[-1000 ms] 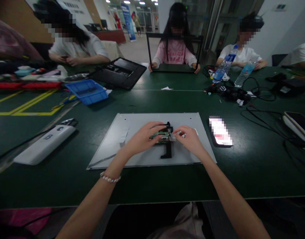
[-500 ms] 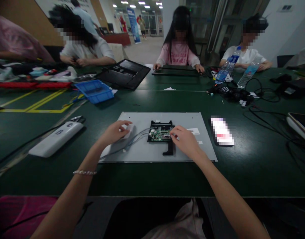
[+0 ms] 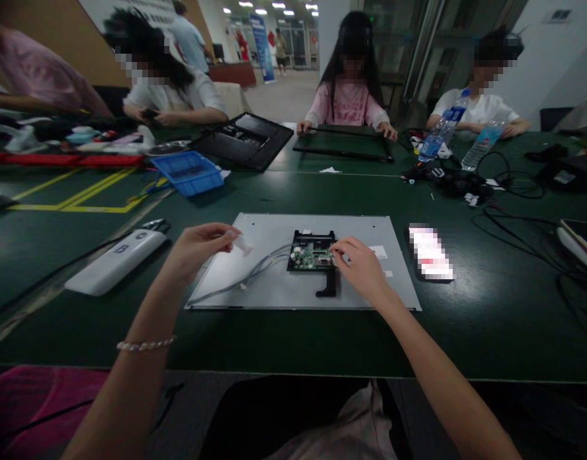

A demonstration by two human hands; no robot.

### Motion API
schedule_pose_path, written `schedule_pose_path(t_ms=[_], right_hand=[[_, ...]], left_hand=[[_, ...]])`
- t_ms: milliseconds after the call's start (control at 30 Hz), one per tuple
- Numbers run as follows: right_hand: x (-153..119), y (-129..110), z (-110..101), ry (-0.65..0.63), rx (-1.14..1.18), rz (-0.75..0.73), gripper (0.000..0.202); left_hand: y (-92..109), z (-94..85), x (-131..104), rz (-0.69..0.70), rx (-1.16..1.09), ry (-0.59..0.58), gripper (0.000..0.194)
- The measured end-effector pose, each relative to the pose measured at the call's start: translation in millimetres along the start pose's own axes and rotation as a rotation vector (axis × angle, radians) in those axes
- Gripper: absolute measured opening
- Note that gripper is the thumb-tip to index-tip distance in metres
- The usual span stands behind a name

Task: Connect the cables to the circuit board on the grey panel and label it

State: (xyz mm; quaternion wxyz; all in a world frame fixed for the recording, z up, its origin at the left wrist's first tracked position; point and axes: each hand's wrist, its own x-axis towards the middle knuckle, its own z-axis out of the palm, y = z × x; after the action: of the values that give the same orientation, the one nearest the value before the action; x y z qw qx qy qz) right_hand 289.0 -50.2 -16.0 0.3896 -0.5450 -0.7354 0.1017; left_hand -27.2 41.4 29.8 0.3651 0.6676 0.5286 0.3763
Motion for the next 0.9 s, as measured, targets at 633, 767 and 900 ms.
schedule_pose_path(t_ms=[633,767,900], right_hand=[[18,-84,60,-0.426,-0.227,-0.519,0.044],[22,-85,63,-0.380,-0.228,-0.477,0.035],[22,-81,68,-0.392,-0.232,-0.495,0.033]], left_hand=[[-13,45.6,-51,0.341,0.791,0.128,0.027],[-11,54.7,-63,0.305,0.911,0.045,0.019],[-14,60.9,-67,0.244,0.939,0.019,0.017]])
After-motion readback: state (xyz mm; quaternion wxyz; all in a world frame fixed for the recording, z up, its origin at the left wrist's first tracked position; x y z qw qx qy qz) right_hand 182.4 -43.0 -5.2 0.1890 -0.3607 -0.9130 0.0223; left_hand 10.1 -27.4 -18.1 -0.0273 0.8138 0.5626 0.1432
